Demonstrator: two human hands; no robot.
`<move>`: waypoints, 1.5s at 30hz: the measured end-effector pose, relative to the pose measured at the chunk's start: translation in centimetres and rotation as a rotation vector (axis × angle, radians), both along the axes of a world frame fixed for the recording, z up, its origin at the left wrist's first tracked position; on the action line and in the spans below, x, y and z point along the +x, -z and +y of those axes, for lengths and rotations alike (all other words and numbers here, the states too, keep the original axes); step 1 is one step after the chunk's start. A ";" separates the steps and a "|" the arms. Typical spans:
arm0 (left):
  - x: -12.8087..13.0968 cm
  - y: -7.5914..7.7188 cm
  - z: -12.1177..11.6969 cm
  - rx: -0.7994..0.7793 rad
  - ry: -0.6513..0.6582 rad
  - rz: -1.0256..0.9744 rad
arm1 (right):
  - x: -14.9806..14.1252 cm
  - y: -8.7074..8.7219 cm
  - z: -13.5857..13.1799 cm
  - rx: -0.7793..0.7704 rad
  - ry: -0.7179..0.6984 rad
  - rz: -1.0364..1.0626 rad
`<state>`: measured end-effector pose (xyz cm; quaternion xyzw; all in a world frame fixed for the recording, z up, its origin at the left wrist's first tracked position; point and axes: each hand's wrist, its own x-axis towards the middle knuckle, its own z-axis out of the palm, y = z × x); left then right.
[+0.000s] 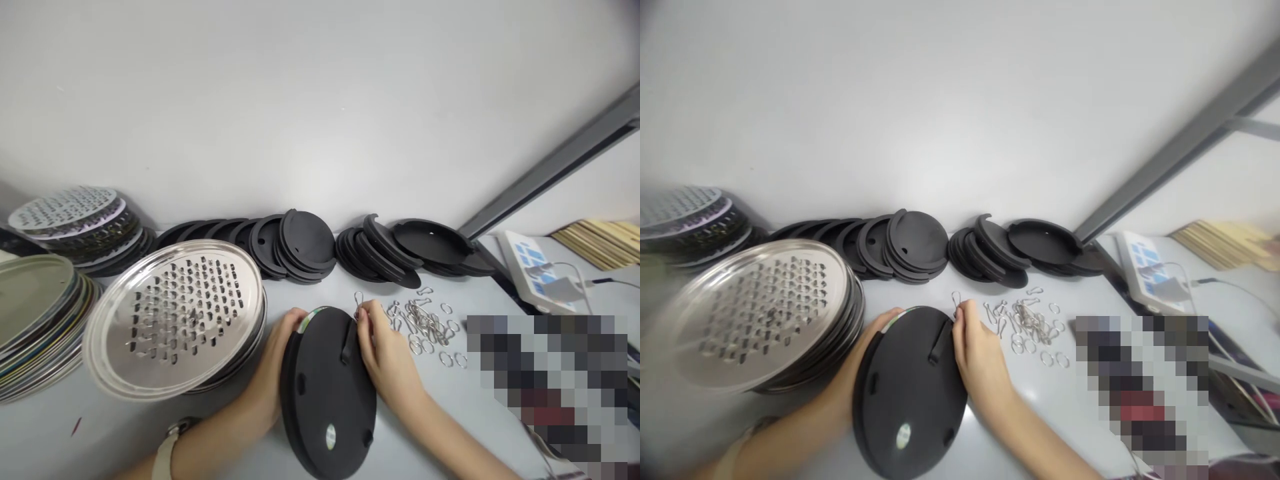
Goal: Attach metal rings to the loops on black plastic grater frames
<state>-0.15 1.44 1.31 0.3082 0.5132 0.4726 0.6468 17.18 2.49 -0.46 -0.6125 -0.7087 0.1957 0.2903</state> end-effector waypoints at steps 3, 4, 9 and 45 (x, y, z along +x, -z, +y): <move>-0.2 -1.0 0.3 -0.093 0.087 -0.131 | 0.5 -0.4 0.6 -0.013 -0.005 0.017; -0.4 -1.2 0.3 -0.073 0.114 -0.098 | 0.6 -0.5 0.9 -0.016 -0.026 0.009; -1.8 -0.7 -1.1 0.270 0.243 0.551 | 1.6 -0.9 2.3 -0.048 -0.193 -0.164; 2.1 0.3 2.9 0.557 0.241 0.754 | 3.2 -1.8 2.4 0.240 -0.565 -0.282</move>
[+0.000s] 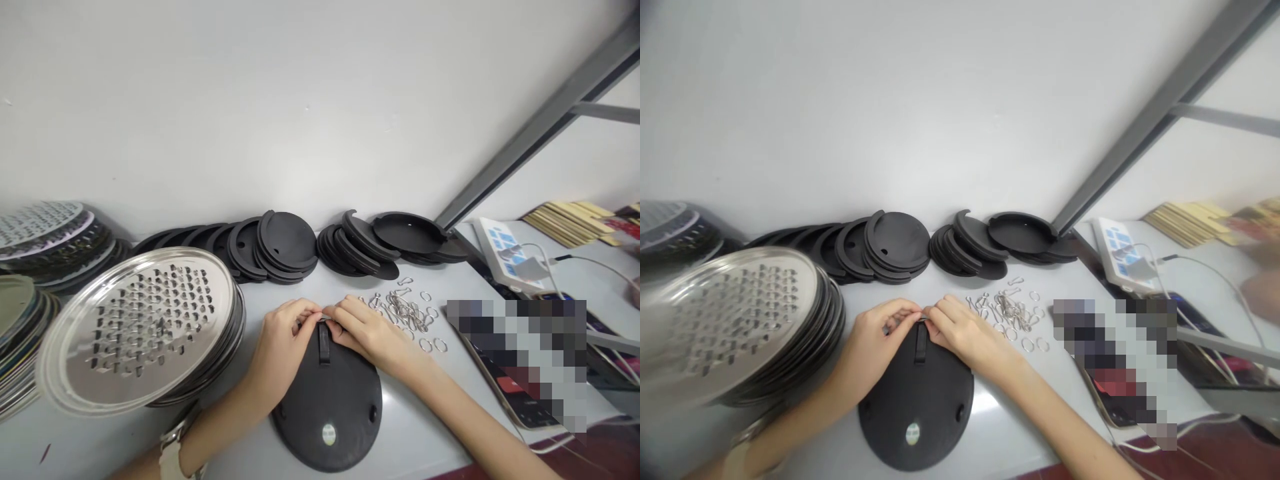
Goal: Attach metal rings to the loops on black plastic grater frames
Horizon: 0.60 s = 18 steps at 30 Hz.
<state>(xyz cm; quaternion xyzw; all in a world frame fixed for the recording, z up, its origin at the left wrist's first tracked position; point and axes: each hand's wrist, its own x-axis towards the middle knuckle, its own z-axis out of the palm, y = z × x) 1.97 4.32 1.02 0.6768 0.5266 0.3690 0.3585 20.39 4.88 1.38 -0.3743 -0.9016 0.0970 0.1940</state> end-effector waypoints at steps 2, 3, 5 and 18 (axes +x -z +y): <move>-0.2 0.2 0.0 0.061 -0.008 0.088 | 0.0 -0.1 0.0 -0.041 -0.017 0.026; -0.3 0.3 0.0 0.080 -0.008 0.113 | 0.0 -0.1 0.0 -0.062 -0.020 0.037; -0.4 0.4 0.0 0.109 0.002 0.139 | 0.1 -0.1 0.0 -0.082 -0.017 0.041; -0.2 0.0 -0.3 0.123 0.011 0.110 | 0.5 0.8 -0.2 -0.028 -0.020 0.052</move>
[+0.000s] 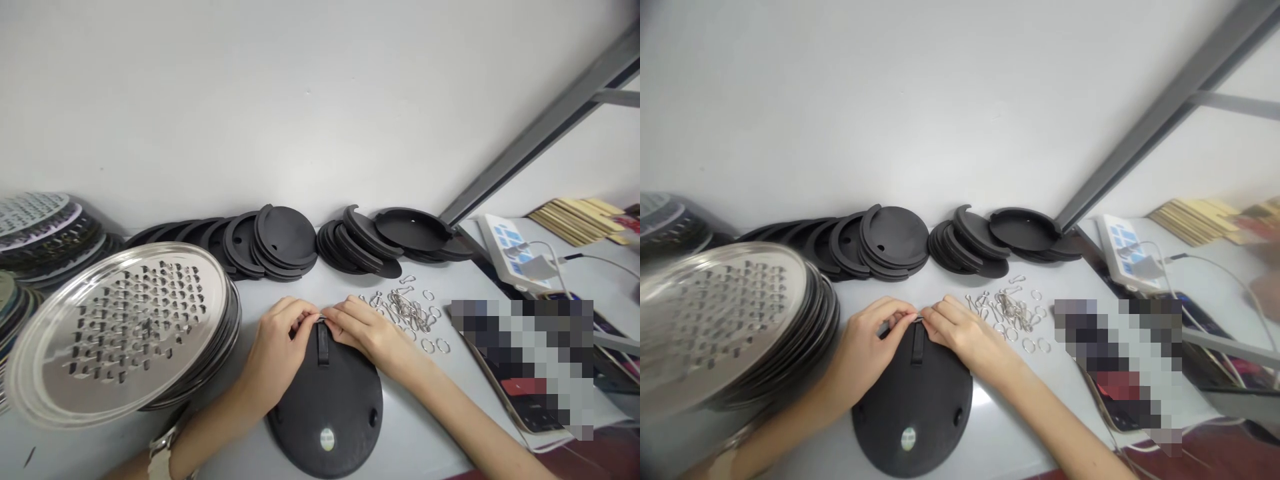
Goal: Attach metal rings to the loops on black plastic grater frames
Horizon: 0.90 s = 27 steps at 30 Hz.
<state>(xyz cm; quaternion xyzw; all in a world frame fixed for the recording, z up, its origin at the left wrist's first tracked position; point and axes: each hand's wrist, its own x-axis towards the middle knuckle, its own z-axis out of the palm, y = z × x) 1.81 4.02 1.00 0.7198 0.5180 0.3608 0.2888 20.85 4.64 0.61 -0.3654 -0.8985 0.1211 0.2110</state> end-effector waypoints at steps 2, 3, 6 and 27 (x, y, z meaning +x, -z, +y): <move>0.0 0.0 0.0 -0.005 0.015 -0.004 | -0.2 0.0 0.0 0.029 0.008 -0.025; 0.0 0.0 0.0 -0.006 0.017 -0.010 | -0.3 0.0 -0.1 0.050 0.011 -0.045; -0.1 0.2 0.1 -0.013 0.018 -0.028 | -0.5 0.0 -0.1 0.105 0.015 -0.113; -0.2 0.9 0.2 0.125 0.136 0.060 | -0.5 -0.5 0.1 0.012 -0.012 -0.210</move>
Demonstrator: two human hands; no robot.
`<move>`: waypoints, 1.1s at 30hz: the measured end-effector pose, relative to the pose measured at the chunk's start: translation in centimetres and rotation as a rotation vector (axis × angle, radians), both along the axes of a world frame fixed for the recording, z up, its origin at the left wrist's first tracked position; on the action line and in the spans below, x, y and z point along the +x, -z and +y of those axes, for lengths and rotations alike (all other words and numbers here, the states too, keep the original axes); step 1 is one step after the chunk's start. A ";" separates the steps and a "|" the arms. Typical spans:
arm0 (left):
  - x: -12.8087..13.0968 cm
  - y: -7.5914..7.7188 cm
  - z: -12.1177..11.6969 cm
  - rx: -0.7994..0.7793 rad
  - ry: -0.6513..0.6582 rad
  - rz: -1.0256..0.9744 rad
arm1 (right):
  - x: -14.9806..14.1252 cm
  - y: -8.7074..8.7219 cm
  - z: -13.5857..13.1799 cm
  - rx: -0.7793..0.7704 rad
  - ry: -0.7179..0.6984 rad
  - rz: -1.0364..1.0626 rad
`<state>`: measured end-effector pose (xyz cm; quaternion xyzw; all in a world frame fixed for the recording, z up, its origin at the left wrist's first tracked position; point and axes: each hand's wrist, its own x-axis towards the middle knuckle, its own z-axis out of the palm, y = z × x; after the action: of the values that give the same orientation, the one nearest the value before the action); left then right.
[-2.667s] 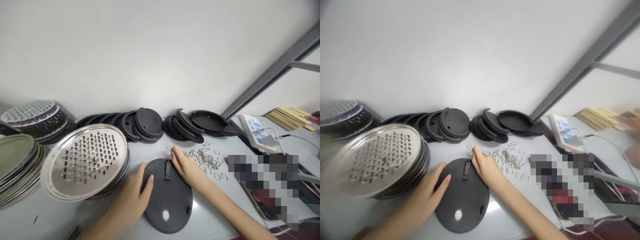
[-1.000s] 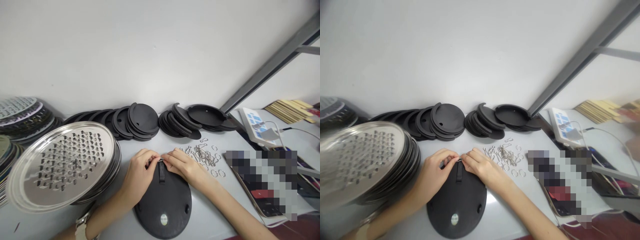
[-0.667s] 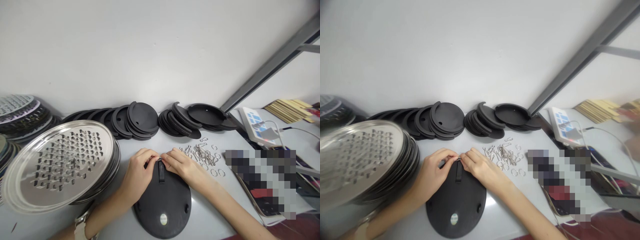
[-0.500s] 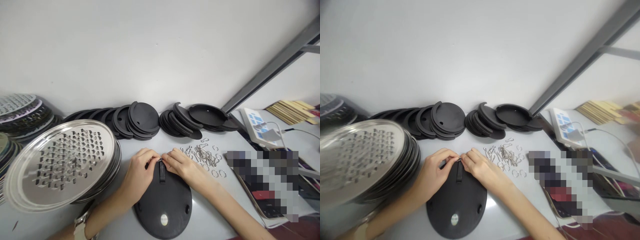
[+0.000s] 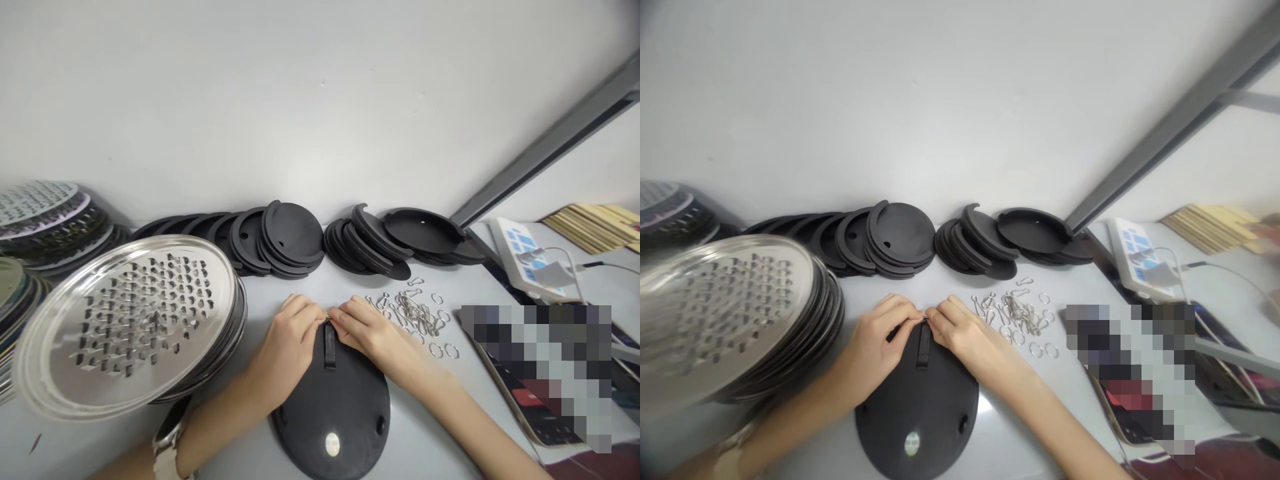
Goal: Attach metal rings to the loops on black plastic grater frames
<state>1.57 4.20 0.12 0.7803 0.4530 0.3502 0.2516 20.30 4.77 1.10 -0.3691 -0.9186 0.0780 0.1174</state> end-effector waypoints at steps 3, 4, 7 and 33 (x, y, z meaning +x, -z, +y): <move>0.0 0.4 -0.2 0.076 0.007 0.046 | 0.1 0.1 -0.4 -0.074 0.048 0.141; -0.1 0.5 -0.3 0.094 0.012 0.054 | 0.1 0.1 -0.5 -0.099 0.071 0.197; -0.2 0.7 -0.4 0.129 0.054 0.061 | -0.2 0.0 -0.8 -0.200 0.166 0.386; -0.4 0.4 -0.2 0.116 0.099 -0.087 | -3.3 1.5 -0.8 -0.055 0.547 0.219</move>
<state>1.19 4.01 -0.30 0.7991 0.3813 0.3964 0.2427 17.03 4.02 -0.42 -0.5954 -0.7645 0.1076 0.2224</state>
